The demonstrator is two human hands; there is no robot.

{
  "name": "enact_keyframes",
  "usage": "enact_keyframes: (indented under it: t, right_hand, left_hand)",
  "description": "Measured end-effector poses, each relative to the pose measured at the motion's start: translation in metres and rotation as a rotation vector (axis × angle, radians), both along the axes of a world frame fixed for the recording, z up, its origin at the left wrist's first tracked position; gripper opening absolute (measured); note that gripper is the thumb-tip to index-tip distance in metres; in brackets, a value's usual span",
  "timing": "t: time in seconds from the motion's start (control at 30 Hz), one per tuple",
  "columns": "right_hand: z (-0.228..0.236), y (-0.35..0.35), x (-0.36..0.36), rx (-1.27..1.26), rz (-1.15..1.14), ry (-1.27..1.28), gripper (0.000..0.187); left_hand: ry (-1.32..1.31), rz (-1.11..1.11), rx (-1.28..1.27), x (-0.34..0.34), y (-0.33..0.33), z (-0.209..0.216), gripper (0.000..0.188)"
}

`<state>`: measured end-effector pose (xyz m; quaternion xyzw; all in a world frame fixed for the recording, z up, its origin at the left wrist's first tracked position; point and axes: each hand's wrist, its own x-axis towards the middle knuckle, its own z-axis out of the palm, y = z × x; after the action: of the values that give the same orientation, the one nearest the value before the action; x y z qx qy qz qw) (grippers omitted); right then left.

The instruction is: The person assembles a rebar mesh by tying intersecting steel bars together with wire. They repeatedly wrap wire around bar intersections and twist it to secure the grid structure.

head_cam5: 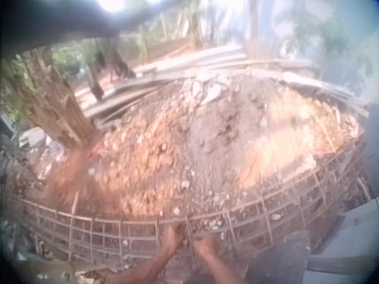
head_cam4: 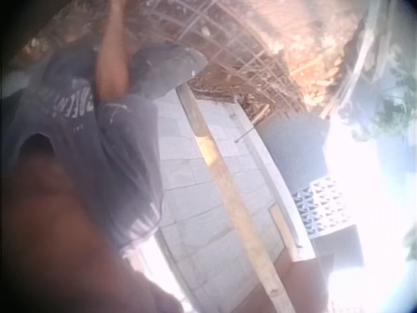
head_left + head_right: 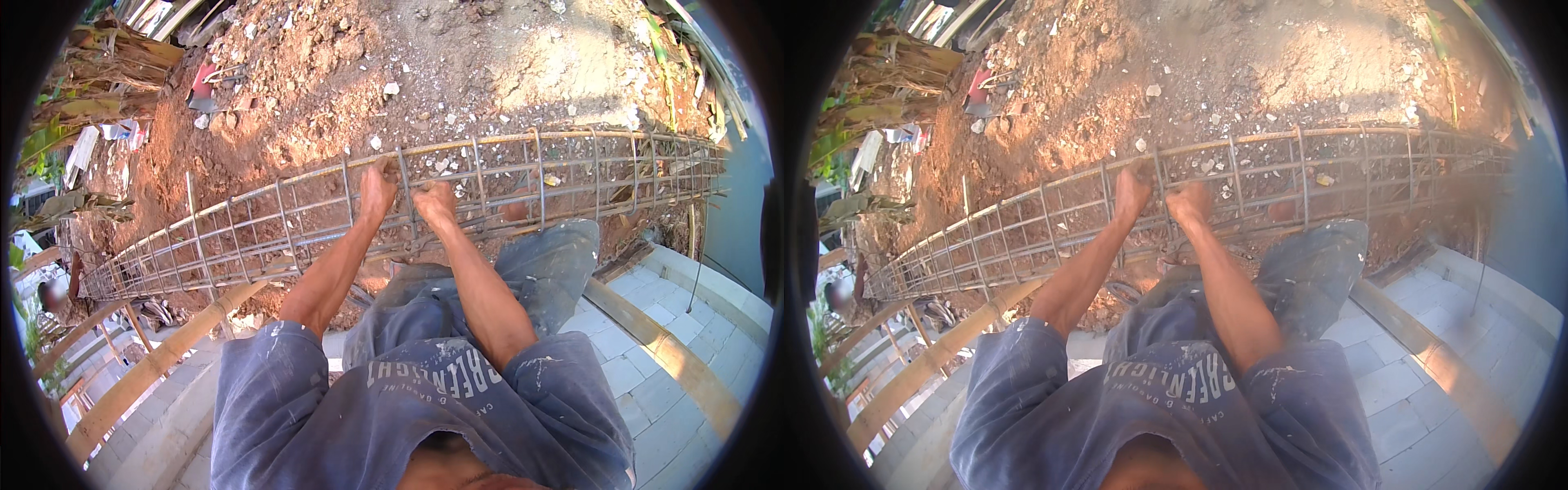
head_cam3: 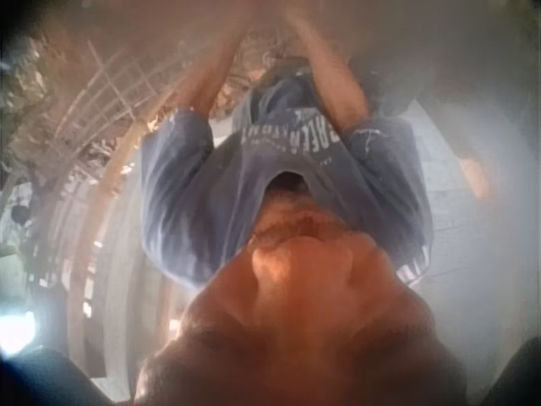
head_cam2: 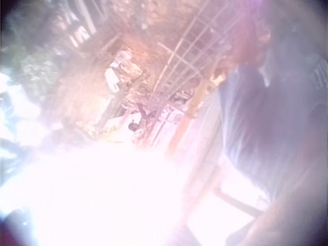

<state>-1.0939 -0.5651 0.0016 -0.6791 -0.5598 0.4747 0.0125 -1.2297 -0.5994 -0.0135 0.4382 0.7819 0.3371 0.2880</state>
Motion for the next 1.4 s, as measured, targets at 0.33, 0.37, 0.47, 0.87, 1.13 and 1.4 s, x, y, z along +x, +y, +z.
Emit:
enact_keyframes:
  t: [0.33, 0.37, 0.47, 0.87, 1.13, 1.4]
  right_hand:
    - [-0.002, 0.006, -0.004, -0.267, -0.471, 0.500, 0.018]
    - [-0.005, 0.006, -0.003, -0.270, -0.474, 0.536, 0.016]
    - [-0.013, 0.014, -0.001, -0.286, -0.375, 0.413, 0.016]
    - [0.028, 0.032, -0.014, -0.112, 0.128, 0.257, 0.019]
    - [0.033, 0.047, -0.026, -0.101, 0.320, -0.042, 0.028]
    - [0.040, 0.064, -0.041, -0.071, 0.682, -0.355, 0.035]
  left_hand:
    - [0.019, -0.073, 0.250, 0.011, -0.026, 0.009, 0.009]
    - [0.130, -0.130, 0.368, 0.011, -0.028, 0.003, 0.010]
    - [0.217, -0.280, 0.490, 0.004, -0.024, -0.001, 0.009]
    - [-0.052, -0.206, 0.296, 0.010, -0.019, -0.003, 0.041]
    - [-0.157, 0.029, 0.270, 0.016, -0.032, 0.015, 0.065]
    - [-0.355, 0.461, -0.072, 0.045, -0.051, 0.015, 0.038]
